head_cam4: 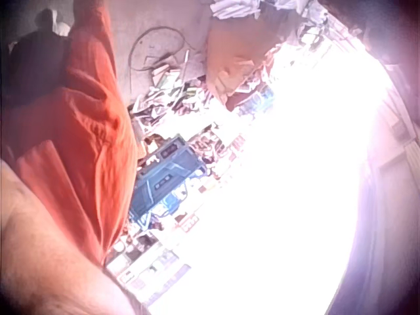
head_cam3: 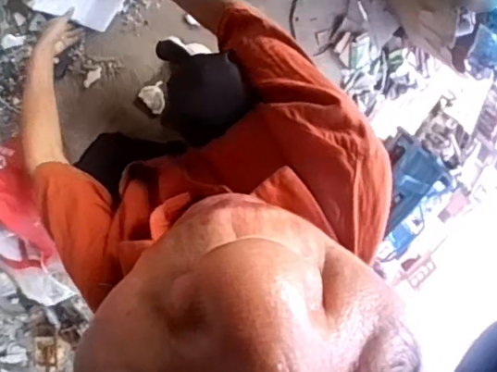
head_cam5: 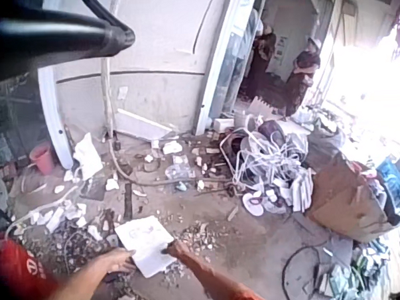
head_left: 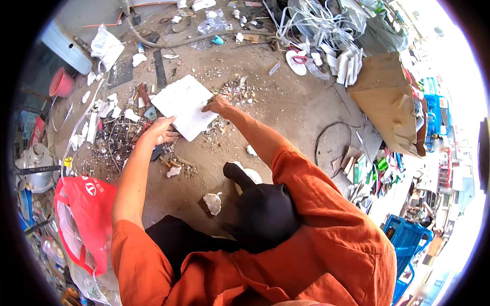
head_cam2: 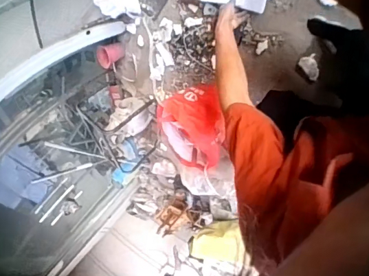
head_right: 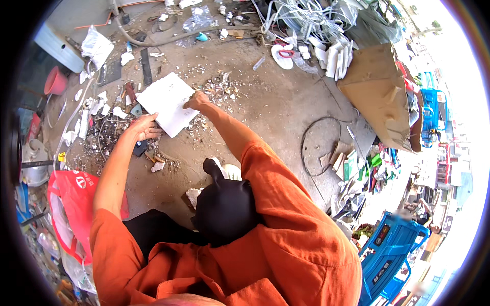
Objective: The person sorts through a pile of waste on the floor, picking up and placing various items into a red bag, including plastic, paper, cardboard, and small electronic components.
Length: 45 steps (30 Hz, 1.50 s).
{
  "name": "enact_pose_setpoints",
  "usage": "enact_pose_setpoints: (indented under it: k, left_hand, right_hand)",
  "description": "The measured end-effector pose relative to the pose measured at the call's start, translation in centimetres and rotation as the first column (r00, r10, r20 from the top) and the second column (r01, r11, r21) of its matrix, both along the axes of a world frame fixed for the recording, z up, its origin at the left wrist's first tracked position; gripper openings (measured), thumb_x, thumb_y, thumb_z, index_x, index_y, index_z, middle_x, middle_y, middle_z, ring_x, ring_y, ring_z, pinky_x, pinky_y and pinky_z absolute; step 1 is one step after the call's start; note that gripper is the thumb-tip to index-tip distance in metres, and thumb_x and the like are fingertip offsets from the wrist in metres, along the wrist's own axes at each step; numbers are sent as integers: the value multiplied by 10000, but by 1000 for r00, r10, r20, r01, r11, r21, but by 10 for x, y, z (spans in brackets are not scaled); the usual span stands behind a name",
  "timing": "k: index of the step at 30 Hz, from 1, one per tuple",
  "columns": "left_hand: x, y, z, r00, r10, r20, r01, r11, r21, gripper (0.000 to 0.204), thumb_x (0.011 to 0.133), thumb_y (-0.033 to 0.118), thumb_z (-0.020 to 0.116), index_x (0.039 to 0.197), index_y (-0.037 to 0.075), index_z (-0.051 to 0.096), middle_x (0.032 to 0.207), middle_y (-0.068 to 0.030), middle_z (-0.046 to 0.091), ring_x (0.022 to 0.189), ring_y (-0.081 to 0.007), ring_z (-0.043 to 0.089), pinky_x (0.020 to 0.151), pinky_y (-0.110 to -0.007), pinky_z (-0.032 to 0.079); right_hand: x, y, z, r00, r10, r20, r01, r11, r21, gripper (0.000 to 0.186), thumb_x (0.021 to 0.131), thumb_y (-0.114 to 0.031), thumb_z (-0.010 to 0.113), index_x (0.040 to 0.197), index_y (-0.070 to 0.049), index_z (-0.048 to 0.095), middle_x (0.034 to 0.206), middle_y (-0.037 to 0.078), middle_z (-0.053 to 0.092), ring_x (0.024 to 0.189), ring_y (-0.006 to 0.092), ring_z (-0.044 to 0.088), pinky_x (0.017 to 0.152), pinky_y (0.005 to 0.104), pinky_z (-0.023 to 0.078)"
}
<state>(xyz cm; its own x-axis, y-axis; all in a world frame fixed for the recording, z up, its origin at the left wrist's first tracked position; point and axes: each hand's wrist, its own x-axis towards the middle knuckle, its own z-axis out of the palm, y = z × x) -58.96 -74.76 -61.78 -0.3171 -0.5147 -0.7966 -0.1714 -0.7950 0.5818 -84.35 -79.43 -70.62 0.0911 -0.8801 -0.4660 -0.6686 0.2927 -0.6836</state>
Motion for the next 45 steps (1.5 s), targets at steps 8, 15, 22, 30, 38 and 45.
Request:
enact_pose_setpoints:
  k: [8, 15, 22, 30, 38, 45]
  left_hand:
    - [-37, 18, -17, 998, -42, 37, 43, 999, -10, 561, 884, 355, 528, 1310, 101, 266, 1232, -132, 447, 1014, -306, 543, 823, -424, 482]
    - [-63, 46, 2, 964, -206, 165, 204, 978, 33, 630, 887, 371, 521, 1361, 98, 208, 1282, -160, 384, 1103, -304, 466, 914, -432, 407]
    - [-53, 43, -15, 957, -186, 224, 196, 980, -21, 602, 888, 379, 495, 1349, 94, 233, 1249, -166, 407, 1047, -267, 484, 857, -427, 402]
    - [-34, 16, 14, 847, -400, 350, 360, 916, 174, 708, 780, 677, 476, 687, -21, 543, 712, -194, 581, 620, -280, 600, 649, -411, 502]
    - [63, -43, 32, 706, -395, 588, 551, 828, -106, 616, 757, 515, 655, 1028, -16, 498, 811, -56, 539, 655, -159, 507, 565, -312, 419]
    - [36, -3, 26, 926, -371, 64, 376, 920, -109, 675, 786, 409, 677, 1251, -10, 422, 1193, -77, 536, 1086, -185, 496, 915, -306, 391]
  right_hand:
    - [-22, 40, 24, 894, -389, 223, 364, 920, 147, 569, 607, -384, 791, 966, 26, 628, 862, 156, 617, 644, 250, 593, 473, 384, 467]
    - [-11, 21, 16, 927, -316, 202, 279, 941, 190, 629, 553, -535, 774, 826, 23, 676, 886, 174, 653, 820, 282, 633, 709, 331, 520]
    - [12, 14, 9, 995, 68, -67, -69, 998, -12, 593, 529, -532, 770, 818, -20, 696, 859, 159, 665, 808, 271, 639, 705, 346, 508]
    - [0, 49, 46, 993, 53, 101, -44, 995, -92, 481, 539, -409, 779, 808, -25, 672, 821, 157, 662, 799, 279, 642, 690, 358, 506]
    - [-14, 90, 82, 950, 268, 162, -245, 958, -149, 702, 566, -387, 773, 1143, -60, 544, 939, 166, 647, 893, 288, 620, 762, 368, 482]
    - [14, 87, 93, 755, -70, 653, 19, 996, 85, 498, 619, -148, 769, 1055, 15, 591, 884, 154, 662, 821, 232, 648, 682, 340, 529]
